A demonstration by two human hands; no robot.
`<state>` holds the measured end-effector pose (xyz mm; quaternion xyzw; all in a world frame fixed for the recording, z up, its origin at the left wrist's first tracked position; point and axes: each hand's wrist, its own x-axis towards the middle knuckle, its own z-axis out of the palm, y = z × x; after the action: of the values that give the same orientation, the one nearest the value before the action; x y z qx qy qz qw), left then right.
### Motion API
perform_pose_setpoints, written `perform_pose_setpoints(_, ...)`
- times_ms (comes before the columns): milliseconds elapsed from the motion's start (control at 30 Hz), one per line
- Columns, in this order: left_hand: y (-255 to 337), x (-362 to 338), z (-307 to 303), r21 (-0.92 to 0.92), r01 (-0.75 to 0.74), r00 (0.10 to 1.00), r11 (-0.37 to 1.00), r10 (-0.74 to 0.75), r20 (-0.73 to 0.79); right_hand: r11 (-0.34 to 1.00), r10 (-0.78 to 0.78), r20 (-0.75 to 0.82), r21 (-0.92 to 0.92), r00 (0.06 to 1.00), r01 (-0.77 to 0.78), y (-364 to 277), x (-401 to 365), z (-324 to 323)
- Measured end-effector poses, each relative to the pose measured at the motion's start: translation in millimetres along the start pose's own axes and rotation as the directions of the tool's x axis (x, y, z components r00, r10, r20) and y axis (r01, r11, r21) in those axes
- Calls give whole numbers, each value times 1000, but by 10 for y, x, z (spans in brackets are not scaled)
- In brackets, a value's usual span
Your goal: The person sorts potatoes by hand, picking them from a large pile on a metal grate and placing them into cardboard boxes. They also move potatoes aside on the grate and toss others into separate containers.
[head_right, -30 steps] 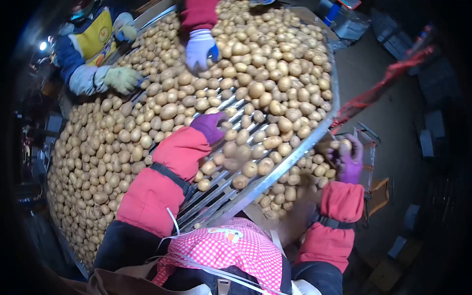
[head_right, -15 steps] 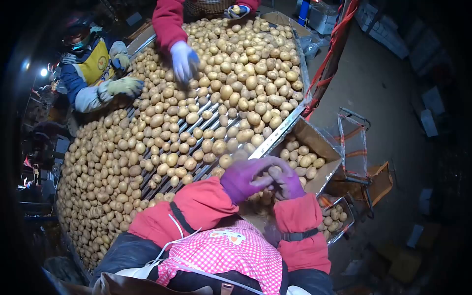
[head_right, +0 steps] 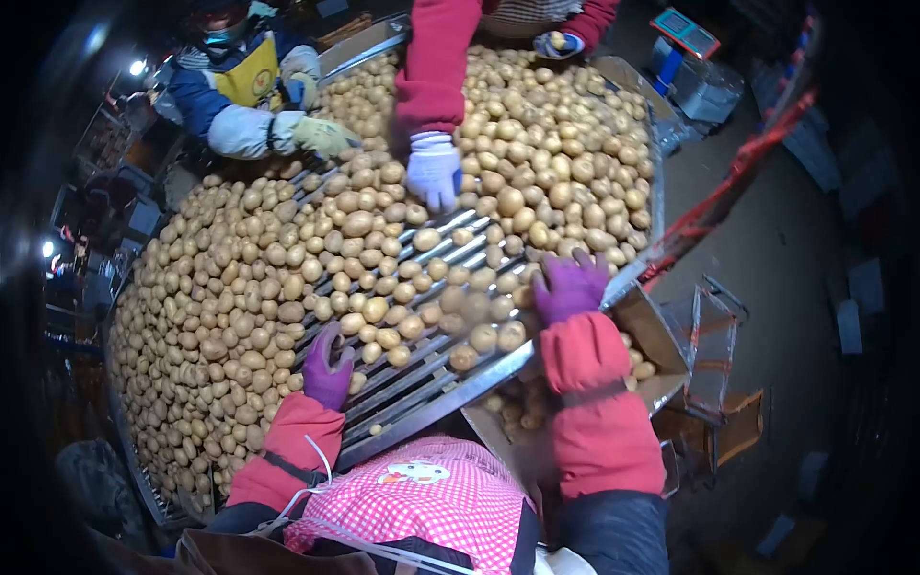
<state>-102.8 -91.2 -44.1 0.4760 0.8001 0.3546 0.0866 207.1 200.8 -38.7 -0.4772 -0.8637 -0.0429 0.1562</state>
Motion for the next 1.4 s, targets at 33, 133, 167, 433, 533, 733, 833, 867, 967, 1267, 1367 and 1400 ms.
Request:
perform_pose_setpoints(33, -31, 27, -70, 5, 11, 1000, 1000, -10, -20, 993, 5, 101, -115, 995, 6, -142, 179, 129)
perform_pose_setpoints(133, -100, 81, -164, 9, 35, 998, 999, -35, -55, 945, 162, 272, -319, 949, -70, -367, 626, 513)
perform_pose_setpoints(167, -133, 83, -157, 8, 38, 998, 999, -38, -57, 943, 233, 469, -323, 852, -80, -359, 757, 534)
perform_pose_setpoints(433, -433, 186, -108, -38, 98, 995, 994, -99, -32, 950, 288, 600, -275, 746, -146, -390, 851, 394)
perform_pose_setpoints(533, -430, 361, -152, -88, 106, 993, 990, -110, -39, 948, 305, 650, -275, 696, -159, -441, 913, 304)
perform_pose_setpoints(733, -500, 1170, -212, 80, 59, 998, 995, -56, -32, 976, 162, 467, -209, 869, -69, -364, 747, 519)
perform_pose_setpoints(833, -451, 1591, -186, 288, 120, 978, 950, -163, 129, 979, 172, 509, -180, 844, -91, -442, 756, 423)
perform_pose_setpoints(867, -341, 1739, -200, 438, 150, 956, 887, -242, 164, 980, 176, 523, -170, 834, -100, -462, 765, 393)
perform_pose_setpoints(967, -419, 2235, -169, 546, 224, 815, 807, -462, 350, 981, 192, 547, -123, 815, -148, -495, 784, 301)
perform_pose_setpoints(1267, -439, 2588, 369, 518, 164, 905, 840, -337, 260, 709, 426, -125, 661, 896, -245, -285, -403, 343)
perform_pose_setpoints(1367, -558, 2768, 742, 260, 123, 965, 958, -176, 192, 840, 354, -283, 516, 892, -169, -496, -238, 232)
perform_pose_setpoints(1400, -409, 2823, 763, 249, 129, 956, 960, -187, 228, 950, 62, -420, 304, 905, 75, -515, -86, 161)
